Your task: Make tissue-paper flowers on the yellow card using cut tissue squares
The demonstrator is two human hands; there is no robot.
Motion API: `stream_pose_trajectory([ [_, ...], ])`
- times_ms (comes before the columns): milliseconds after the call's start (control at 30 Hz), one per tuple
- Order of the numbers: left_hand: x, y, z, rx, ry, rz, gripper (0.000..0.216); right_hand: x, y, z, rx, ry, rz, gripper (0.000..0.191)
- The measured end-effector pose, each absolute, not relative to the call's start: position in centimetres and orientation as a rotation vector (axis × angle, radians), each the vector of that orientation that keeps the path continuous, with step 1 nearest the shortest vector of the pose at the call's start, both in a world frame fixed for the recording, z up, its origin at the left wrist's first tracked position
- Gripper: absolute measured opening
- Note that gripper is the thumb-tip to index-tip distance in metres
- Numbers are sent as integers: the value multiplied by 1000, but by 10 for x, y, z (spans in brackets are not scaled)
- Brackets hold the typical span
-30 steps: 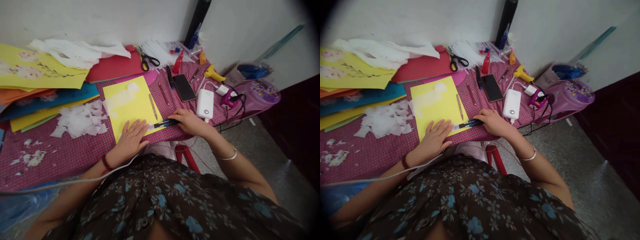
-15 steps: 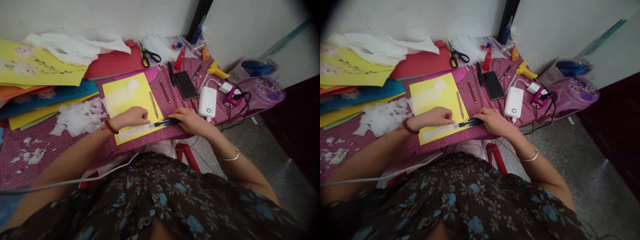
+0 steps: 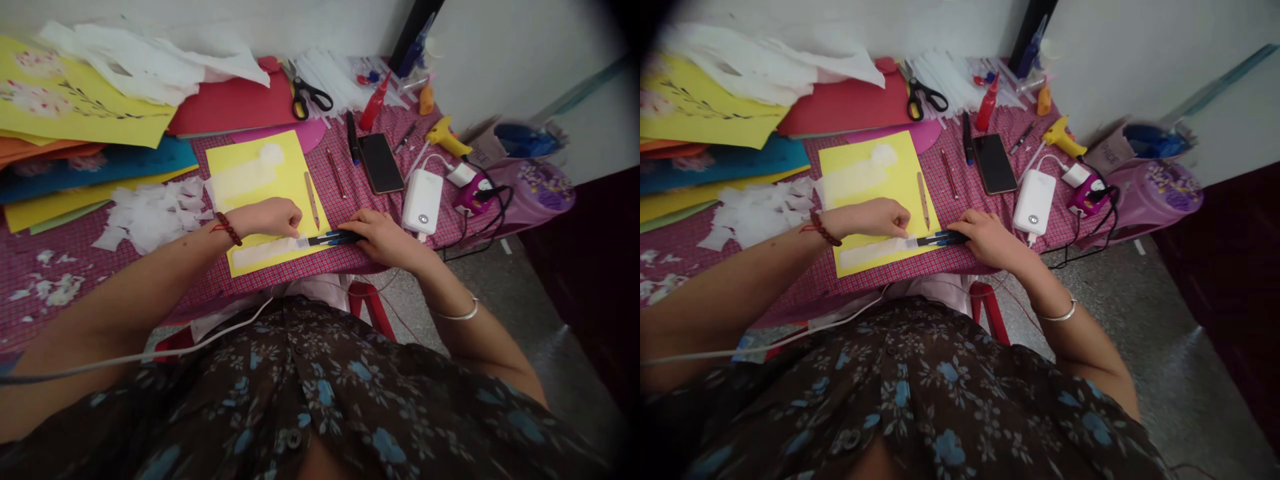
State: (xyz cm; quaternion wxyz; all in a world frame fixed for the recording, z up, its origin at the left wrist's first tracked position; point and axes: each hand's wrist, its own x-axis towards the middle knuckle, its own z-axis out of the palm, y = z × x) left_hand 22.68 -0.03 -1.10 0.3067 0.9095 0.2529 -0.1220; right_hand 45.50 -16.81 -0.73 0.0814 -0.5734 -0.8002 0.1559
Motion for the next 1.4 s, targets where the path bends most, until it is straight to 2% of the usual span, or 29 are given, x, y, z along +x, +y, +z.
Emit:
stream_pose_trajectory([
  [400, 223, 2, -6, 2514, 590, -450, 12, 458, -167, -12, -1683, -2396, 524, 56],
  [1400, 226, -4, 4, 2458, 656, -556, 8, 436, -178, -19, -1718, -2298, 472, 49],
])
